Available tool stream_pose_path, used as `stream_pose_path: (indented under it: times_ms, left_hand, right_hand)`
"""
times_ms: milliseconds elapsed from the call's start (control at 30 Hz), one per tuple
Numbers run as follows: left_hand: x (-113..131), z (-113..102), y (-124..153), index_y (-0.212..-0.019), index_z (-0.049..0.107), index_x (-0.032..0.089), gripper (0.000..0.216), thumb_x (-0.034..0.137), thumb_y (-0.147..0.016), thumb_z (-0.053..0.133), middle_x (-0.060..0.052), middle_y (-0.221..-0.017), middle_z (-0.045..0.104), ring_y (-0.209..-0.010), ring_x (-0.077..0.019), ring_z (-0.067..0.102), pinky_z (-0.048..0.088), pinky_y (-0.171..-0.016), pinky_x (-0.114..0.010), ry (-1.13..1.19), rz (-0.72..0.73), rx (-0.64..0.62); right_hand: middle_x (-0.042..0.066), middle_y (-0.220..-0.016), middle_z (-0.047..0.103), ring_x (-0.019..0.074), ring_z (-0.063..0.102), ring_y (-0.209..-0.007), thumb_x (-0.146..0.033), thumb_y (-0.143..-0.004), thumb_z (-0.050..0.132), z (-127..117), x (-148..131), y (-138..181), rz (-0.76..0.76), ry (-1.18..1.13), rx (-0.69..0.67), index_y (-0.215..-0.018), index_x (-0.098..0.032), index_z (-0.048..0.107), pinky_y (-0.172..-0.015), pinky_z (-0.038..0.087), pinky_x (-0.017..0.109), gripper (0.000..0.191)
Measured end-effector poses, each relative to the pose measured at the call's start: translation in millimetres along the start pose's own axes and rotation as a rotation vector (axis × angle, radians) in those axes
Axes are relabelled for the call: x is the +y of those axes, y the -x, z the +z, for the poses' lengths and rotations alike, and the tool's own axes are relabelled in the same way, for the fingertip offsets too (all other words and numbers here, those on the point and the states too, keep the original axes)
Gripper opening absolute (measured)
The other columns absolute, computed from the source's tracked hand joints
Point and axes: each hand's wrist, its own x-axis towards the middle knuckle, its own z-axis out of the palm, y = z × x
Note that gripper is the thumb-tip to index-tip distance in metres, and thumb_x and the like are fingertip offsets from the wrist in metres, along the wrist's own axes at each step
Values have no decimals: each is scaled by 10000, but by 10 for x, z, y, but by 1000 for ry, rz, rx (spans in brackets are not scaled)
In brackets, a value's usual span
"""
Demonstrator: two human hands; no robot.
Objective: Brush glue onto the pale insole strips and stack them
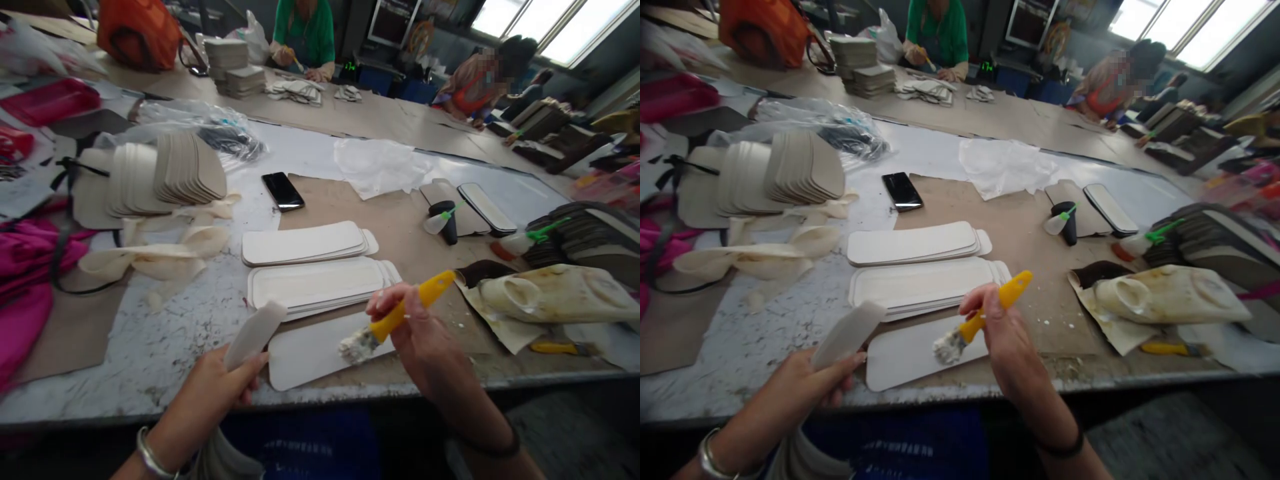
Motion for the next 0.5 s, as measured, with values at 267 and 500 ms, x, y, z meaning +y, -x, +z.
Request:
stream_pose_path:
  times_ms: [267, 500]
  left_hand:
    - [137, 13, -36, -483, 475, 221, 249, 439, -523, 587, 31, -362, 533, -316, -119, 455, 329, -365, -243, 32, -24, -71]
    - [157, 38, -38, -500, 456, 228, 228, 416, -539, 579, 76, -314, 467, -283, -99, 414, 320, -345, -226, 58, -22, -90]
  right_hand:
    - [1, -806, 516, 112, 542, -633, -611, -873, 397, 517, 531, 295, 160, -217, -78, -820, -200, 527, -584, 485, 248, 434]
    - [-39, -683, 519, 127, 582, -555, -509, -763, 634, 423, 576, 331, 155, 22, 66, -796, -196, 511, -578, 499, 261, 338]
